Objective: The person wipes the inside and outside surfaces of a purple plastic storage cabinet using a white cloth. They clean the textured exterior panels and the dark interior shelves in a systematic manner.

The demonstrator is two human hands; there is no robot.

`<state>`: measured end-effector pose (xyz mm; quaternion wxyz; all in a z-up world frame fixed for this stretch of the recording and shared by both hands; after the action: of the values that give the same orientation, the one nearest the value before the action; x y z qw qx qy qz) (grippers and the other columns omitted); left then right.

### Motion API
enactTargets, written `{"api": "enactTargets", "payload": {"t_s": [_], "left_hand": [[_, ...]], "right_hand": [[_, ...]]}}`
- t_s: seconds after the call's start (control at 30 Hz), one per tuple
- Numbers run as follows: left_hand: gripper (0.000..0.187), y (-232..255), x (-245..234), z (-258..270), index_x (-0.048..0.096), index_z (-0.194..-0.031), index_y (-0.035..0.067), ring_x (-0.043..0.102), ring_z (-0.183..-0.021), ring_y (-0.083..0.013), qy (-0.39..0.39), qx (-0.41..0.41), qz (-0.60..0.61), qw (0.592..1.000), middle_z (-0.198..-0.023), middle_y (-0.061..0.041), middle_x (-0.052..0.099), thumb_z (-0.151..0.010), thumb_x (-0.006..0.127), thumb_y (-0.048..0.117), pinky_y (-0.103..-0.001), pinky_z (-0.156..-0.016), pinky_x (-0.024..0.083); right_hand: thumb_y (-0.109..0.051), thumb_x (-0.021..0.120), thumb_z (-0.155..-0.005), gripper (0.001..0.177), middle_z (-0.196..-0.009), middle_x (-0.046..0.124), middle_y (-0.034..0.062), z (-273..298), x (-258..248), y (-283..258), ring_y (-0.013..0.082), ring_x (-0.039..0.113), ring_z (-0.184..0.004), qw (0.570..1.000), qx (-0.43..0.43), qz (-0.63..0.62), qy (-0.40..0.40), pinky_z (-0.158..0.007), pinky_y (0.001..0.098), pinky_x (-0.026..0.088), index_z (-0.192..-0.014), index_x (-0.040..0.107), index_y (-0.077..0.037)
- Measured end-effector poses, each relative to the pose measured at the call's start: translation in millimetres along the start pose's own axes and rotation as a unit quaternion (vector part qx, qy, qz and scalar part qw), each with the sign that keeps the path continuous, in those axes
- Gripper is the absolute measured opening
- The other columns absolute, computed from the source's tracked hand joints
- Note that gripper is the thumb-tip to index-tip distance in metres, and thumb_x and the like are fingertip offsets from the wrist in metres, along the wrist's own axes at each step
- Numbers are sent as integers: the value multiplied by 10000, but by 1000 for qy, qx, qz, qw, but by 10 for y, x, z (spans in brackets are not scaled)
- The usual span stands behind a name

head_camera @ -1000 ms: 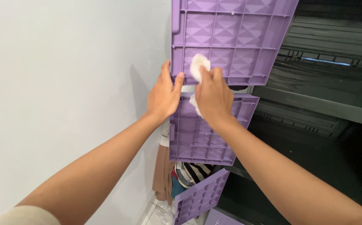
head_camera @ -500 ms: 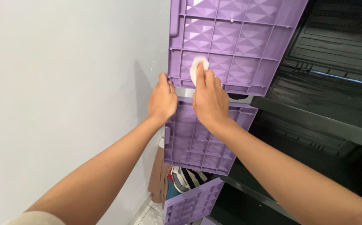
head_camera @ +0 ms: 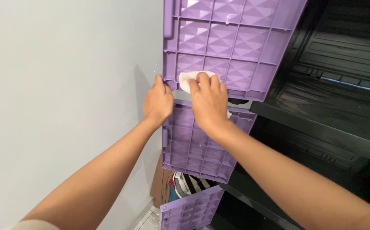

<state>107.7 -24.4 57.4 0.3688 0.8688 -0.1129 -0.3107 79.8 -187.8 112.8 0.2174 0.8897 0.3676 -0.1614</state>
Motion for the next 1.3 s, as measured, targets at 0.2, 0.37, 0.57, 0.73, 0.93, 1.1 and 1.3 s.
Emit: {"api": "enactTargets", "payload": {"t_s": [0.2,0.37,0.57,0.73,0.93,1.1,1.3], "left_hand": [[301,75,20,28,456,-1218,5,664,-990,-479,12,5,8,1000,-1084,-272,698,-999,399,204,-587,-832,493],[302,63,-44,84,433,-1233,24,662,-960,-483,6,-8,-51,999,-1045,-268,703,-992,408,205,-594,-825,487],[338,125,-48,184,388,-1288,13,670,-923,-483,14,-15,-26,999,-984,-267,712,-1008,388,202,-590,-811,487],[344,112,-108,273,406,-1311,50,672,-929,-477,45,-21,-22,999,-1007,-254,713,-1006,387,209,-593,-796,486],[373,135,-186,348,421,-1345,88,668,-938,-476,33,-13,-43,998,-1025,-247,714,-1007,382,239,-592,-808,491],[394,174,-247,420,423,-1355,72,664,-924,-491,43,-16,-47,998,-1013,-266,710,-996,391,233,-600,-811,485],[396,191,-259,438,431,-1359,90,667,-922,-489,43,-23,-57,997,-993,-271,707,-998,393,247,-595,-807,489]], "right_hand": [[50,633,-780,414,-1129,579,113,-117,160,-52,313,570,-1109,984,24,-174,-20,-848,440,524,-1182,693,-28],[54,590,-863,358,-1143,578,92,-50,115,472,279,639,-982,971,108,-197,-85,-815,421,561,-1183,688,-73],[76,641,-879,430,-1175,570,138,10,-500,780,333,592,-1052,988,29,-98,118,-800,439,545,-1294,656,-36],[16,686,-852,484,-1244,583,122,181,-331,344,320,571,-1081,991,-75,-68,92,-886,450,477,-1332,634,-2],[9,690,-827,531,-1276,568,137,374,-262,503,329,528,-1046,998,-6,-55,29,-914,455,436,-1351,602,-7],[19,676,-768,634,-1352,525,180,156,-335,477,362,526,-1074,993,57,-35,98,-892,473,435,-1388,543,39],[49,636,-902,496,-1214,565,124,234,-245,393,330,546,-1076,991,-34,-129,25,-980,450,459,-1395,585,21]]}}
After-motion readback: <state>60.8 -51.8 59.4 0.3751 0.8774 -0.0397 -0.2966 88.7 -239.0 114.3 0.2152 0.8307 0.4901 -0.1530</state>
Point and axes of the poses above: each hand's wrist, its own z-axis away from the middle knuckle, its own x-axis out of the palm, y = z × x, the point moved 10 cm from there along -z, towards the middle knuckle
